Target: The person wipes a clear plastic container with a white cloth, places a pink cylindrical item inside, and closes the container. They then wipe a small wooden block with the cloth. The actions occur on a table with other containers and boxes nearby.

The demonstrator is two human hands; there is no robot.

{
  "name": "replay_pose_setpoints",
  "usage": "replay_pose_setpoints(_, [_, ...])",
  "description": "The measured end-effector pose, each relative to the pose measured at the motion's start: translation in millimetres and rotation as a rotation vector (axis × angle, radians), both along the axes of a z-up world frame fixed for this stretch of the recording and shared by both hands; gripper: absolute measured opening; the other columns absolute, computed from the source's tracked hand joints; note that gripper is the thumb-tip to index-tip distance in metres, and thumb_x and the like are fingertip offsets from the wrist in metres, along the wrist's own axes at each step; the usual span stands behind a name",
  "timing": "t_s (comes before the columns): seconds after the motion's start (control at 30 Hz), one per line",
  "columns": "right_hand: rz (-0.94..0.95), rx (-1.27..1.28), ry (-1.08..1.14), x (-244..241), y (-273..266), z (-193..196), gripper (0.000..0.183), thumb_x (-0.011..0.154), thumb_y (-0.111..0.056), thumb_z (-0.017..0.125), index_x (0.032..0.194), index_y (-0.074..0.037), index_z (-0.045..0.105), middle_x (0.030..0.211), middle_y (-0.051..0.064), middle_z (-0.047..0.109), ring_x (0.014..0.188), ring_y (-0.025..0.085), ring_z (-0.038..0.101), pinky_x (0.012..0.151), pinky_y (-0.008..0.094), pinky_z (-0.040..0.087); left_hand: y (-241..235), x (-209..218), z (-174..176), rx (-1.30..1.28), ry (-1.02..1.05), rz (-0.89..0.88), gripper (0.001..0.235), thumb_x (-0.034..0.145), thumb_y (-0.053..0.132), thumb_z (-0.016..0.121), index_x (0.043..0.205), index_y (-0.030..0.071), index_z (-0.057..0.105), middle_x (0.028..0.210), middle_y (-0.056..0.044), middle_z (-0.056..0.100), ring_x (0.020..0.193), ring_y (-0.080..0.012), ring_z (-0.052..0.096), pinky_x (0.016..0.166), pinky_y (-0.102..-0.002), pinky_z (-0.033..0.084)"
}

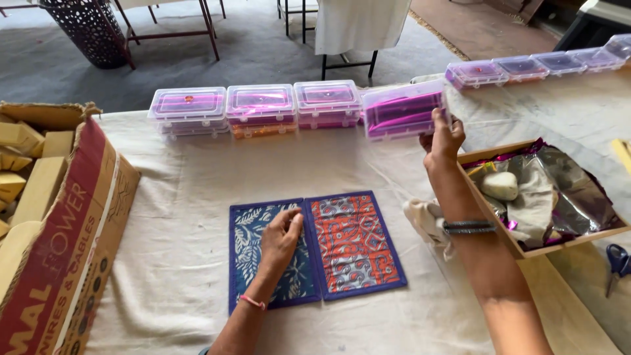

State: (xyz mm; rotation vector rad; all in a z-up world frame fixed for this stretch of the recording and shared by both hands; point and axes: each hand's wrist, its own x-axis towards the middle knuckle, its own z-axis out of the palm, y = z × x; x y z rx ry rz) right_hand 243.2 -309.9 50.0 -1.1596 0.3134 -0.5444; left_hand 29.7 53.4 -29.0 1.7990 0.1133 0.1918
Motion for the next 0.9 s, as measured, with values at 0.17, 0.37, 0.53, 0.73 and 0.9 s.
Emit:
replay_pose_setpoints(0.17, [-0.136,0.162,0.003,77.4,-28.7,-7.9,0.032,0.089,-0.027,0.083,0.110,-0.014,0.061,0.089,0.002,0.068,0.064,0.014,0.064,0.046,0.030,0.051,-0.1,-4.2,7.7,0.149,-0.102,-0.018,0.031,0.096,0.026,0.067,0.118,0.005,0.075,0.096,-0.008,0.080,0.083,-0.0145,0.076,0.074,-0.029,0.060])
replay_pose_setpoints(0.37, [-0.216,0.206,0.090,127.9,-29.7,-20.7,0.038,0.086,-0.027,0.084,0.111,-0.012,0.060,0.097,0.006,0.071,0.072,0.017,0.069,0.048,0.033,0.056,0.5,-8.3,19.4,0.202,-0.057,-0.052,0.027,0.096,0.023,0.066,0.115,0.007,0.076,0.098,-0.006,0.079,0.083,-0.0142,0.075,0.072,-0.028,0.061])
replay_pose_setpoints(0.53, [-0.237,0.060,0.206,154.5,-33.8,-40.4,0.036,0.088,-0.032,0.082,0.109,-0.010,0.065,0.099,0.008,0.071,0.074,0.020,0.069,0.049,0.033,0.056,-1.7,-9.4,29.8,0.252,-0.004,-0.084,0.023,0.096,0.021,0.065,0.113,0.009,0.076,0.090,-0.002,0.075,0.067,-0.0119,0.064,0.060,-0.028,0.055])
replay_pose_setpoints(0.73, [-0.144,-0.016,0.207,180.7,-34.4,-60.3,0.030,0.089,-0.027,0.082,0.105,-0.005,0.068,0.099,0.010,0.070,0.075,0.021,0.067,0.050,0.035,0.053,-2.8,-11.4,32.9,0.272,-0.012,-0.081,0.022,0.096,0.020,0.066,0.112,0.009,0.076,0.087,0.000,0.073,0.065,-0.0103,0.062,0.059,-0.027,0.052])
replay_pose_setpoints(0.9, [-0.215,-0.319,0.203,208.3,-38.9,-75.7,0.044,0.083,-0.022,0.085,0.118,-0.003,0.067,0.113,0.013,0.071,0.092,0.022,0.072,0.069,0.035,0.060,-2.7,-12.4,35.3,0.256,-0.032,-0.078,0.022,0.095,0.019,0.067,0.111,0.008,0.076,0.088,0.000,0.072,0.065,-0.0105,0.062,0.060,-0.027,0.052])
